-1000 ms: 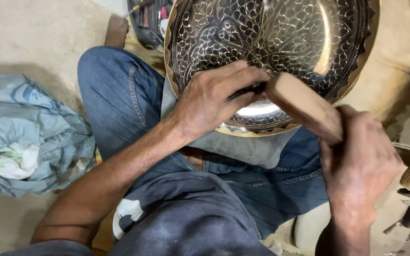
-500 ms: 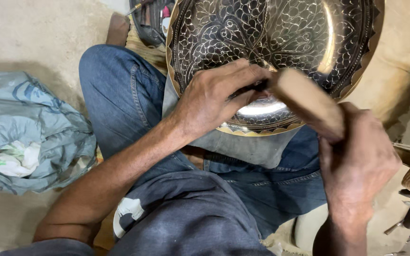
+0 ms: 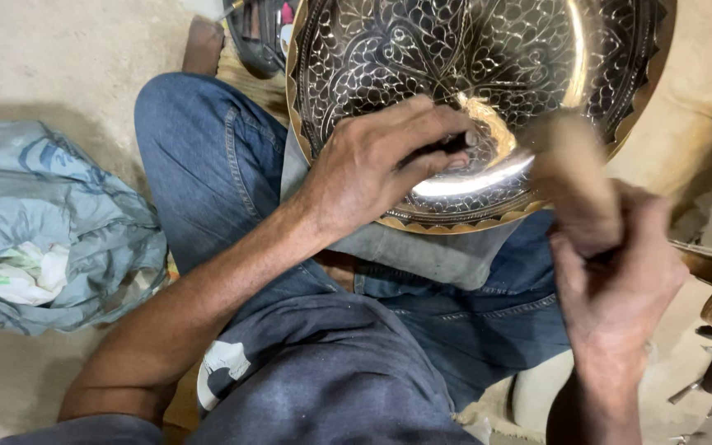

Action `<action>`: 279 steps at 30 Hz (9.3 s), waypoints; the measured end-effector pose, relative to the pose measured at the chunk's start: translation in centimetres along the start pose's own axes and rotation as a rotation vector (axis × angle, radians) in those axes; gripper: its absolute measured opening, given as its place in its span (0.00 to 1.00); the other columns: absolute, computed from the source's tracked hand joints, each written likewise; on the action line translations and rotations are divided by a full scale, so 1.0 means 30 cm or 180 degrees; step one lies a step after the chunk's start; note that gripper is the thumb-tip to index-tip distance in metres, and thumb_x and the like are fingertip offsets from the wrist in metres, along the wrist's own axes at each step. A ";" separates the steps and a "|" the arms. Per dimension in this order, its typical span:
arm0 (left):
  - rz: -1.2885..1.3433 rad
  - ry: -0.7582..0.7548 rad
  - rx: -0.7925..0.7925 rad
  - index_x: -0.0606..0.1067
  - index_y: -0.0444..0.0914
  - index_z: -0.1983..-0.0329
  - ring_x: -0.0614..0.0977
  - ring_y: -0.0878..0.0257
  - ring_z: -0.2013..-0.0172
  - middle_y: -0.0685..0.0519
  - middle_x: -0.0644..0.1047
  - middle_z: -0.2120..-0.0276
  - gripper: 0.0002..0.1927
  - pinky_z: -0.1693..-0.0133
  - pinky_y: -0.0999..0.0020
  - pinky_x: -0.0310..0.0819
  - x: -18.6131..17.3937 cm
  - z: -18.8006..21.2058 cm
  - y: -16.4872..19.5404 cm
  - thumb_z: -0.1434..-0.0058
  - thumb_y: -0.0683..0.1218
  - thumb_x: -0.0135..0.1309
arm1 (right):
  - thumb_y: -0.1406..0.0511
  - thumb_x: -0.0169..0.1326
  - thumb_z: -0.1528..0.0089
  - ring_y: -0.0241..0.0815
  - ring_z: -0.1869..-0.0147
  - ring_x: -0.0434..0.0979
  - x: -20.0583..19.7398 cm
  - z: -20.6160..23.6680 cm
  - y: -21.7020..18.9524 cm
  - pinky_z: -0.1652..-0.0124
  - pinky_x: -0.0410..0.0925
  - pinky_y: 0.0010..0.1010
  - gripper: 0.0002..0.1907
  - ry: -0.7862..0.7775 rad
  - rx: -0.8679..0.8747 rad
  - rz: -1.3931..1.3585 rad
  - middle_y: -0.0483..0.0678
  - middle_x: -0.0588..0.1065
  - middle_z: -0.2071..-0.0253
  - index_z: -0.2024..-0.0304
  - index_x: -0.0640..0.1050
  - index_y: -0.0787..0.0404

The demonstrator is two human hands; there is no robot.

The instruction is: The person sits cross-legged and uses a wooden mallet to strike a metal chisel held against a large brass bowl, creating or refining a decorative pattern. The person repeatedly taps the chisel along the bowl's surface, adjusting the chisel position as needed.

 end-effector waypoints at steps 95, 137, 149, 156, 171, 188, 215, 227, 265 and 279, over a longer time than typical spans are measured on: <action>-0.0209 -0.0128 -0.0210 0.74 0.47 0.36 0.81 0.66 0.63 0.57 0.74 0.59 0.20 0.60 0.68 0.82 0.006 -0.001 0.005 0.30 0.49 0.60 | 0.75 0.64 0.39 0.53 0.58 0.78 0.035 0.057 0.041 0.56 0.72 0.40 0.20 0.0026 -0.0144 0.0601 0.58 0.76 0.58 0.49 0.70 0.70; 0.0115 -0.0037 -0.0109 0.74 0.41 0.44 0.85 0.61 0.54 0.53 0.79 0.54 0.15 0.52 0.68 0.88 0.031 -0.002 -0.033 0.33 0.43 0.61 | 0.75 0.68 0.53 0.58 0.60 0.73 -0.024 -0.055 -0.081 0.60 0.67 0.46 0.31 -0.0228 -0.0361 0.1009 0.59 0.72 0.62 0.48 0.74 0.69; 0.0093 0.0139 0.0034 0.71 0.40 0.41 0.84 0.63 0.58 0.54 0.77 0.57 0.18 0.55 0.70 0.87 0.020 -0.010 -0.002 0.32 0.43 0.60 | 0.72 0.70 0.44 0.45 0.65 0.75 -0.018 0.002 0.010 0.64 0.71 0.39 0.25 -0.0023 -0.0493 0.1437 0.53 0.75 0.65 0.46 0.77 0.65; 0.0189 0.0099 -0.0105 0.75 0.40 0.44 0.85 0.63 0.58 0.53 0.79 0.54 0.15 0.56 0.70 0.87 0.020 -0.002 -0.003 0.30 0.47 0.60 | 0.70 0.62 0.29 0.38 0.57 0.80 -0.023 0.000 0.091 0.55 0.75 0.29 0.12 0.0170 0.0121 -0.0325 0.50 0.78 0.56 0.48 0.72 0.65; 0.0354 -0.0009 -0.0197 0.74 0.37 0.42 0.86 0.59 0.52 0.50 0.80 0.50 0.16 0.50 0.67 0.86 0.010 -0.001 -0.005 0.32 0.44 0.60 | 0.71 0.64 0.36 0.47 0.62 0.79 -0.039 -0.023 0.020 0.60 0.71 0.36 0.15 -0.0016 0.0023 0.0349 0.53 0.76 0.62 0.52 0.72 0.67; 0.0157 0.0083 -0.0109 0.73 0.37 0.40 0.85 0.60 0.51 0.50 0.80 0.51 0.18 0.48 0.68 0.86 -0.009 -0.006 0.007 0.32 0.40 0.59 | 0.69 0.71 0.38 0.48 0.66 0.77 -0.035 -0.046 -0.004 0.62 0.72 0.39 0.16 -0.0072 -0.0504 0.1313 0.53 0.77 0.66 0.54 0.76 0.66; 0.0376 0.0043 -0.0145 0.75 0.38 0.42 0.86 0.63 0.55 0.52 0.80 0.52 0.17 0.54 0.70 0.87 -0.007 0.000 0.006 0.32 0.43 0.62 | 0.71 0.65 0.32 0.45 0.54 0.80 -0.018 -0.004 0.049 0.53 0.75 0.33 0.15 -0.0006 -0.0278 0.0823 0.53 0.77 0.56 0.49 0.72 0.67; 0.0238 0.0000 -0.0200 0.75 0.41 0.42 0.85 0.64 0.53 0.54 0.80 0.53 0.17 0.50 0.72 0.87 -0.004 0.000 0.002 0.33 0.39 0.61 | 0.70 0.63 0.33 0.39 0.62 0.74 -0.012 -0.036 0.047 0.61 0.69 0.30 0.12 0.0049 -0.0461 0.0964 0.49 0.74 0.63 0.54 0.73 0.63; 0.0269 0.0094 -0.0107 0.74 0.37 0.38 0.85 0.64 0.56 0.52 0.79 0.53 0.18 0.53 0.72 0.86 -0.022 -0.002 0.026 0.31 0.39 0.59 | 0.72 0.66 0.33 0.43 0.68 0.76 -0.039 -0.035 0.020 0.66 0.70 0.34 0.11 0.0016 -0.0729 0.1426 0.52 0.75 0.67 0.56 0.74 0.66; 0.0213 0.0043 -0.0215 0.76 0.41 0.40 0.84 0.66 0.60 0.54 0.80 0.56 0.18 0.58 0.71 0.85 -0.016 -0.002 0.016 0.32 0.41 0.62 | 0.71 0.71 0.44 0.52 0.61 0.79 -0.025 -0.021 0.032 0.56 0.74 0.41 0.21 -0.0203 -0.0390 0.1308 0.57 0.76 0.62 0.55 0.73 0.67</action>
Point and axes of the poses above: each hand's wrist, its own z-axis away from the middle knuckle, its own x-axis out of the palm, y = z × x, the point moved 6 cm from there along -z, towards the middle knuckle
